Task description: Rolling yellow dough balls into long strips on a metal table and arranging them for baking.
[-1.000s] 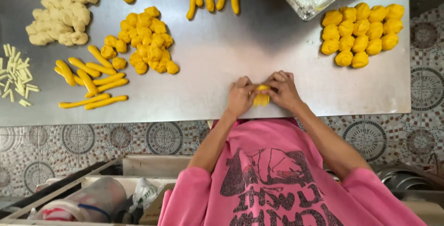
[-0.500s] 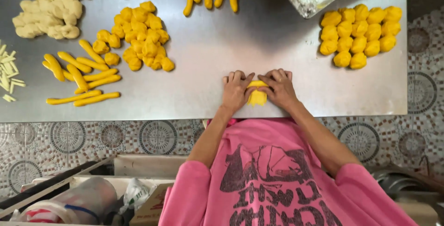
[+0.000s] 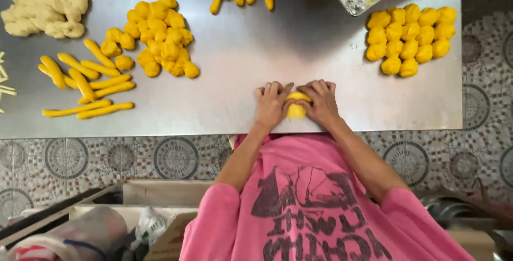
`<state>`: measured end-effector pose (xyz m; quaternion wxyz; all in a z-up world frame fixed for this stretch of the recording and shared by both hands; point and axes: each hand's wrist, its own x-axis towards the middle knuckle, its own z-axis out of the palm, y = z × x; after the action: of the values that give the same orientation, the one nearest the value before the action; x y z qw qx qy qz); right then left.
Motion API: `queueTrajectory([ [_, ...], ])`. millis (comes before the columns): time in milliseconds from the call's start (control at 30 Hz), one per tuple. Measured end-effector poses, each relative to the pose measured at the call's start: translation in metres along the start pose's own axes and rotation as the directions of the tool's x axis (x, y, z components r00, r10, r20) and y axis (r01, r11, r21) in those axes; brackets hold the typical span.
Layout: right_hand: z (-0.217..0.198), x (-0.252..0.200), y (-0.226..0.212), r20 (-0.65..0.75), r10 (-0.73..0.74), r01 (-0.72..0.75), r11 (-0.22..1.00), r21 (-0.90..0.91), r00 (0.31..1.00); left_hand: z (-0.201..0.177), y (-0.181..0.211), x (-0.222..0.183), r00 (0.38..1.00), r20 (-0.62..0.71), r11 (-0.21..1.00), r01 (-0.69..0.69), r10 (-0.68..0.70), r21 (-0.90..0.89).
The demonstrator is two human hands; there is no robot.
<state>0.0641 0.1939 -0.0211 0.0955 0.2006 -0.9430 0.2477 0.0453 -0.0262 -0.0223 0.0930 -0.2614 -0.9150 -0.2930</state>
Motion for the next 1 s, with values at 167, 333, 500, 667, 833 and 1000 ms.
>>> queueTrajectory([
  [167,0.004,0.012,0.01,0.052,-0.015,0.017,0.999,-0.03,0.999,-0.015,-0.013,0.019,0.997,0.056,0.998,-0.056,0.055,0.016],
  [333,0.0,0.01,-0.004,-0.004,0.024,-0.024,0.998,-0.053,1.0,0.002,-0.013,0.009,1.0,-0.012,0.997,-0.009,0.01,0.075],
  [500,0.008,0.004,0.002,0.021,0.026,-0.025,0.999,-0.023,0.999,-0.024,-0.005,0.015,0.988,0.152,0.999,0.011,-0.018,0.042],
  [667,-0.009,-0.014,-0.021,0.001,0.008,-0.008,0.998,-0.068,1.0,-0.017,0.001,-0.009,0.998,0.036,0.999,-0.046,0.046,-0.001],
  [833,-0.009,-0.011,-0.024,-0.02,0.08,-0.079,0.997,0.013,0.997,-0.039,0.012,-0.001,0.996,0.083,0.998,0.041,-0.037,-0.052],
  [1000,-0.011,-0.03,-0.034,0.02,0.056,-0.055,0.998,-0.017,0.998,-0.033,0.01,-0.013,0.987,0.156,0.995,0.04,-0.025,-0.089],
])
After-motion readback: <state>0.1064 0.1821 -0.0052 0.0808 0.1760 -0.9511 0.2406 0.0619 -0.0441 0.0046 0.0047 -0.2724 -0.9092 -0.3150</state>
